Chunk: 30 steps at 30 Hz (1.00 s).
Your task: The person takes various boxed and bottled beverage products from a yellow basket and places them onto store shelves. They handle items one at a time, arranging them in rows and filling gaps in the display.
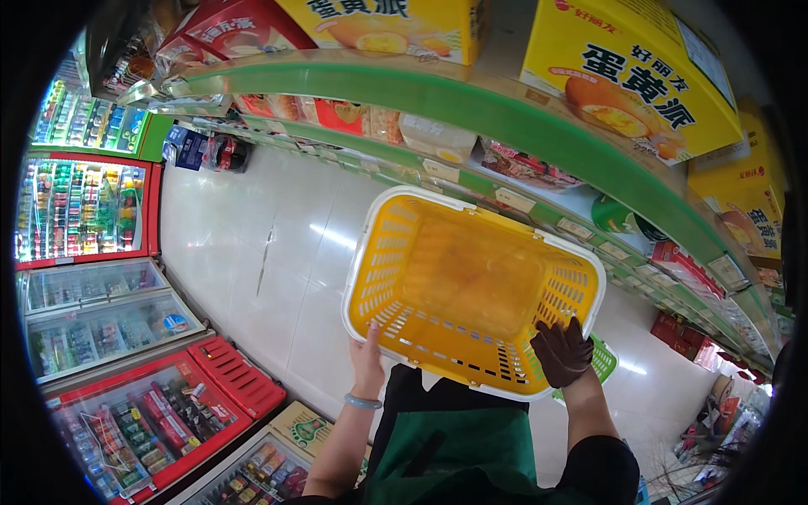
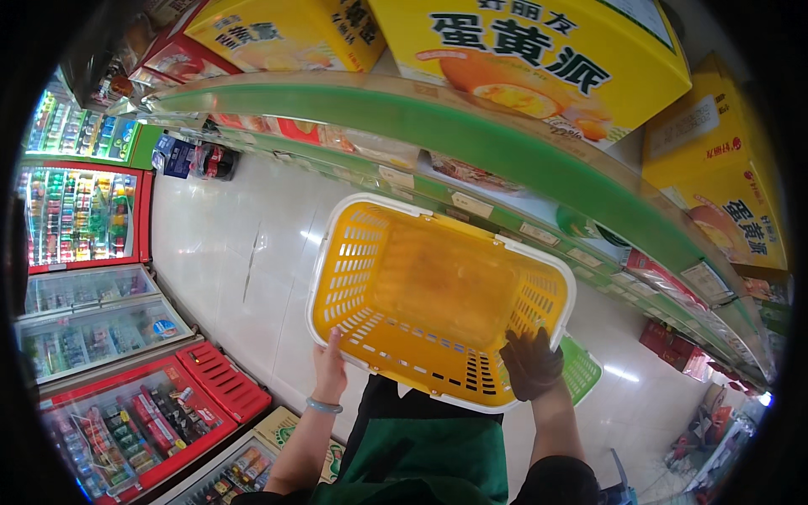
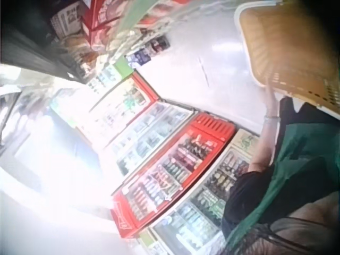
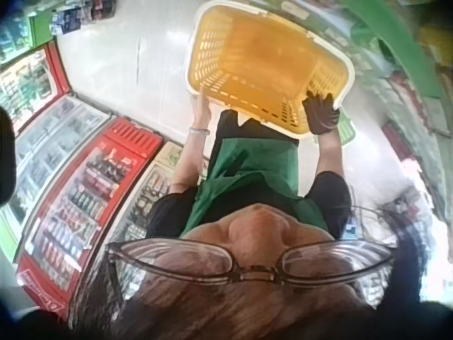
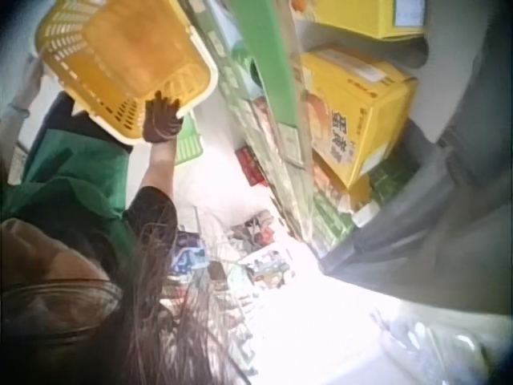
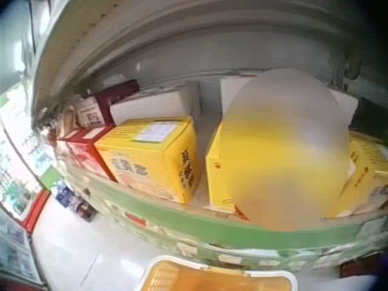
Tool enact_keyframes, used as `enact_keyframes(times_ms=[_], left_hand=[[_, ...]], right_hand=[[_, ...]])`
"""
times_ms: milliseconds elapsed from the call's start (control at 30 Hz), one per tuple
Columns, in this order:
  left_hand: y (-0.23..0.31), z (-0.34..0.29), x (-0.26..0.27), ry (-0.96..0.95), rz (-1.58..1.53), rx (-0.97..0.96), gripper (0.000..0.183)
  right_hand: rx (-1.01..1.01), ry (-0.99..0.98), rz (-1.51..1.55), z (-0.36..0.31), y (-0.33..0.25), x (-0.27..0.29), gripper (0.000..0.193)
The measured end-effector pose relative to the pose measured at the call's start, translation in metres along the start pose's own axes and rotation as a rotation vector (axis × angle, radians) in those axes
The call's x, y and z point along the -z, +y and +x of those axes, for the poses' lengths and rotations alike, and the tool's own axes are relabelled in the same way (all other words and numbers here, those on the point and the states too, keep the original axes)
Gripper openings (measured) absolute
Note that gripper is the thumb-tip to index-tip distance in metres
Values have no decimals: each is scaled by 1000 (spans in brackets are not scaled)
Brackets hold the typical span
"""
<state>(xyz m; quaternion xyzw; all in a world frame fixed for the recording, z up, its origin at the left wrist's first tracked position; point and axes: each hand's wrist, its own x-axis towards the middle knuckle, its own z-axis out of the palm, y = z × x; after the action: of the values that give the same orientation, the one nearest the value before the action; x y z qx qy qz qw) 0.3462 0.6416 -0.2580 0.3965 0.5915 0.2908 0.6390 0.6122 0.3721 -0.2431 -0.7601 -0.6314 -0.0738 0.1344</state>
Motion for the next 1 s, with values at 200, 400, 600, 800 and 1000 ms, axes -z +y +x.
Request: enact_keyframes(times_ms=[200,400,600,800,1000], left_hand=[[3,7,-1,41,-128,290,27],[22,36,32,132,-151,259,23],[58,115,106,159,-153,213,19],[120,220,164,91,-171,266,26],[188,311,201,-7,-108,282,32]], right_hand=[[-44,2,-33,13,-14,3,15],[14,-88,-48,58,-43,-21,12],[39,33,-47,134,-95,-73,13],[69,-38,-77,219,-152,-127,19],[-348,-172,79,287,-200,-212,25]])
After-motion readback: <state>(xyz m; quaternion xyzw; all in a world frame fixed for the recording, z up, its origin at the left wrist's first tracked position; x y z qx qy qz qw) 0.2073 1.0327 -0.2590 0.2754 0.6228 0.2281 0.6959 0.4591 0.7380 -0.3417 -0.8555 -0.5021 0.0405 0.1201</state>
